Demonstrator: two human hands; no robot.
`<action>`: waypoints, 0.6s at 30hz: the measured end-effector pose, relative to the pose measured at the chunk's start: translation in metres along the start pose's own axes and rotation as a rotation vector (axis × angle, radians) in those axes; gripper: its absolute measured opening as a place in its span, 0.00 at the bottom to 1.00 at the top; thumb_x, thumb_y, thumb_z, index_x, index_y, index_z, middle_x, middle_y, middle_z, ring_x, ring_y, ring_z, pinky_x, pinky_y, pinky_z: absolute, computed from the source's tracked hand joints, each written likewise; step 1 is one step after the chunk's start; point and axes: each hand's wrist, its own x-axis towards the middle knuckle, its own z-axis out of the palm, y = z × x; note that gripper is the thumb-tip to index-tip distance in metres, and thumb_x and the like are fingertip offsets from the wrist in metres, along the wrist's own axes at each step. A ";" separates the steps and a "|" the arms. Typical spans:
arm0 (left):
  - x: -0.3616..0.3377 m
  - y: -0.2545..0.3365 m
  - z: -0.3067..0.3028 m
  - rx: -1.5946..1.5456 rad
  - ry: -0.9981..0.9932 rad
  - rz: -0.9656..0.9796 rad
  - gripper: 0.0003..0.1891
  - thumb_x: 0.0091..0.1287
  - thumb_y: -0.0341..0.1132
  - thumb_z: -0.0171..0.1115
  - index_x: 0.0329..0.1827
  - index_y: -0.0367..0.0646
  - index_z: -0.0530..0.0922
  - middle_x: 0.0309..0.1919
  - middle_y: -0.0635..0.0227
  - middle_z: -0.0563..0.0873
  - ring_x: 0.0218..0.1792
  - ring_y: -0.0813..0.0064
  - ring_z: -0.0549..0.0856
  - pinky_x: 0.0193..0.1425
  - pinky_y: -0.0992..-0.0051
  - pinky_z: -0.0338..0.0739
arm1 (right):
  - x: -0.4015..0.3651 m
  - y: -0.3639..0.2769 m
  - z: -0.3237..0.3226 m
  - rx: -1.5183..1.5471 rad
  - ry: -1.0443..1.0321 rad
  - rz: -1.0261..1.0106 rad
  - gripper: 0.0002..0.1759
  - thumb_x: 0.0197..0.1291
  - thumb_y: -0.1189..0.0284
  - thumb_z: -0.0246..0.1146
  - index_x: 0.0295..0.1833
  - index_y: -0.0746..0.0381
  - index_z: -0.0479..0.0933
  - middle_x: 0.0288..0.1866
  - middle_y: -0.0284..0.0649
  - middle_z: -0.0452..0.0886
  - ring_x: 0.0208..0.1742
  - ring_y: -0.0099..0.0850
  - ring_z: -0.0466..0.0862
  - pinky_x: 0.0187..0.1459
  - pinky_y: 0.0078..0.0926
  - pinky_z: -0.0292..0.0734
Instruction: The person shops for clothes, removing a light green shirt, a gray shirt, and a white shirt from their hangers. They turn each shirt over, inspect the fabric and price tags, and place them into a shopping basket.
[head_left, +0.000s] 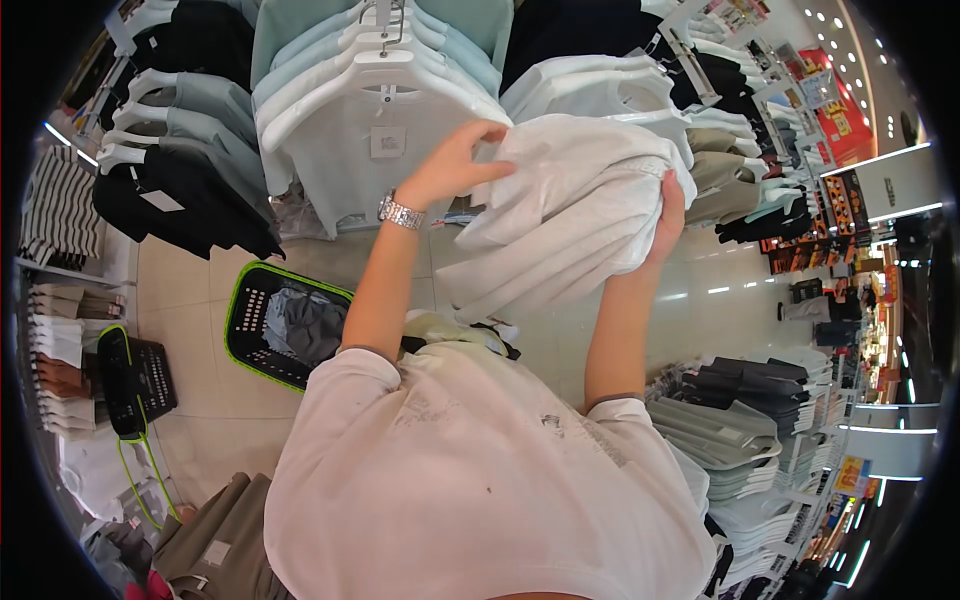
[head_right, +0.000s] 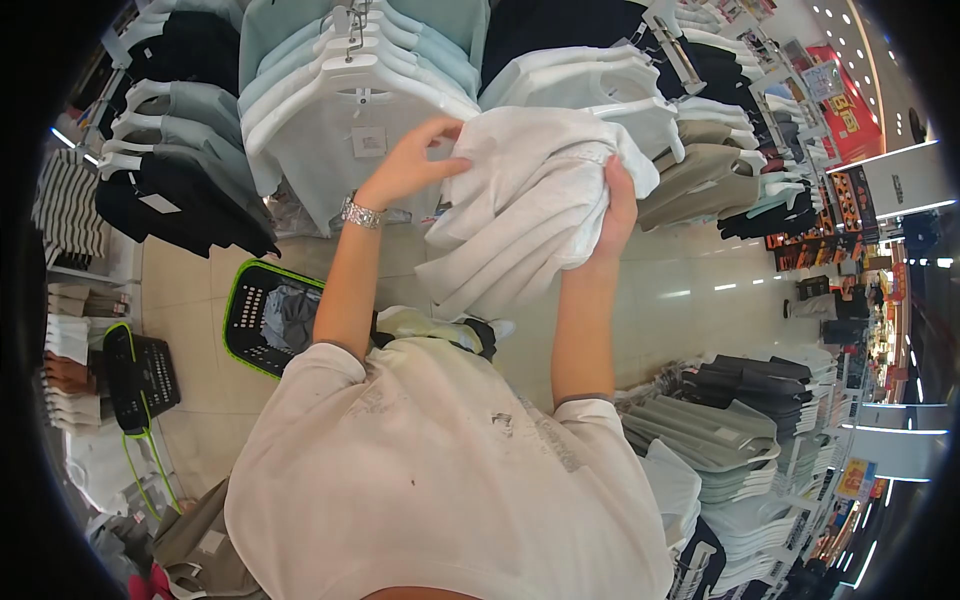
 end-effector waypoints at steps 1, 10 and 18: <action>-0.002 -0.008 -0.002 -0.001 -0.035 -0.024 0.23 0.52 0.43 0.65 0.46 0.36 0.76 0.30 0.65 0.82 0.37 0.68 0.81 0.47 0.72 0.73 | 0.000 0.000 0.001 0.054 -0.031 0.000 0.28 0.60 0.58 0.48 0.57 0.69 0.65 0.56 0.50 0.70 0.57 0.43 0.71 0.60 0.39 0.65; -0.025 -0.090 0.003 0.080 -0.835 -0.451 0.24 0.47 0.43 0.65 0.47 0.42 0.79 0.41 0.62 0.83 0.38 0.71 0.81 0.45 0.74 0.74 | 0.000 -0.010 0.003 0.117 0.084 -0.157 0.30 0.58 0.52 0.48 0.57 0.64 0.66 0.57 0.47 0.70 0.57 0.42 0.71 0.59 0.39 0.65; -0.018 -0.076 0.024 -0.477 -0.356 -0.582 0.20 0.58 0.41 0.58 0.48 0.35 0.76 0.41 0.65 0.83 0.44 0.76 0.79 0.51 0.77 0.71 | 0.003 -0.013 -0.020 -0.088 0.189 -0.194 0.27 0.58 0.56 0.52 0.56 0.65 0.68 0.54 0.45 0.73 0.54 0.39 0.74 0.57 0.36 0.68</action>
